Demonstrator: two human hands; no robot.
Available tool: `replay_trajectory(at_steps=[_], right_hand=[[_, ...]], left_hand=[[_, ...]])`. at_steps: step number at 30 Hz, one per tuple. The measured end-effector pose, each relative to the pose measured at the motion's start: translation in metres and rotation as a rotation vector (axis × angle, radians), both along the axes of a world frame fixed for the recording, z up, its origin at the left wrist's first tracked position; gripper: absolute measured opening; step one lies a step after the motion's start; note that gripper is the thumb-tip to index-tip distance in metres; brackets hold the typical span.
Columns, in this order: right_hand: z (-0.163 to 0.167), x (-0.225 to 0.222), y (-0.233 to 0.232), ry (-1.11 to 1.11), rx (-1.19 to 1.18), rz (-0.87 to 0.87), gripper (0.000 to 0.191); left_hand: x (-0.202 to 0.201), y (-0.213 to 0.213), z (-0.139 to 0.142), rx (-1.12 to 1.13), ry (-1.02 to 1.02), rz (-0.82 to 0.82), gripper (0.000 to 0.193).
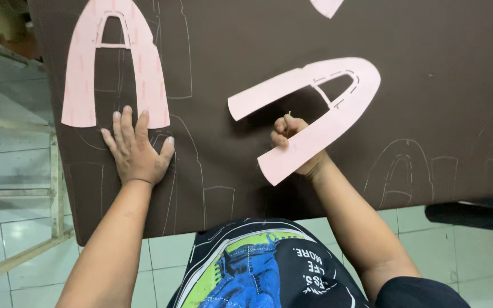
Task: The person places pink paper shoe-pattern templates onto a large brown sheet and traces their outlines with a pencil. They repeatedly reposition the templates to align with pre-drawn lines and trace multiple sections of the pattern.
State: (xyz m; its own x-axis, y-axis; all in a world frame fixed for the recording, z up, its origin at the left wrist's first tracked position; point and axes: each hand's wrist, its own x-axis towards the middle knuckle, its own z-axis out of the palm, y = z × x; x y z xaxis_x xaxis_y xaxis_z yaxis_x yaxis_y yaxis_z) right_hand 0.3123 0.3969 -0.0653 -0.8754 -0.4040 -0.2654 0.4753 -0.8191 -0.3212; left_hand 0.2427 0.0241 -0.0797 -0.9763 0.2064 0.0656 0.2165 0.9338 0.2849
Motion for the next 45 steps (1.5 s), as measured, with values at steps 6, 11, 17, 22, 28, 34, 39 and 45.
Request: replay_trajectory(at_steps=[6,11,17,22,28,34,39,45], right_hand=[[-0.005,0.016,-0.005,-0.115,0.159,-0.067,0.034],[0.010,0.031,-0.029,-0.068,0.520,-0.106,0.026],[0.059,0.050,-0.058,-0.027,1.022,-0.201,0.018],[0.087,0.066,-0.098,-0.136,1.711,-0.174,0.025],[0.100,0.058,-0.136,-0.071,2.210,0.014,0.026],[0.093,0.021,-0.141,0.238,2.081,-0.012,0.027],[0.068,-0.061,-0.071,0.023,1.746,-0.258,0.037],[0.047,-0.169,0.036,-0.224,1.918,-0.400,0.047]], left_hand=[[-0.001,-0.005,-0.003,0.051,0.038,-0.036,0.084],[-0.008,-0.013,-0.004,0.021,0.076,-0.034,0.084],[-0.004,-0.029,-0.005,0.101,0.088,-0.038,0.076],[-0.003,-0.056,0.000,0.490,0.112,-0.066,0.048],[0.020,-0.071,0.041,1.224,-0.675,-0.032,0.037],[0.029,-0.056,0.062,1.321,-0.722,-0.036,0.031],[-0.015,-0.067,0.046,1.594,-0.383,0.340,0.023],[-0.070,-0.076,0.011,1.454,-0.450,0.619,0.024]])
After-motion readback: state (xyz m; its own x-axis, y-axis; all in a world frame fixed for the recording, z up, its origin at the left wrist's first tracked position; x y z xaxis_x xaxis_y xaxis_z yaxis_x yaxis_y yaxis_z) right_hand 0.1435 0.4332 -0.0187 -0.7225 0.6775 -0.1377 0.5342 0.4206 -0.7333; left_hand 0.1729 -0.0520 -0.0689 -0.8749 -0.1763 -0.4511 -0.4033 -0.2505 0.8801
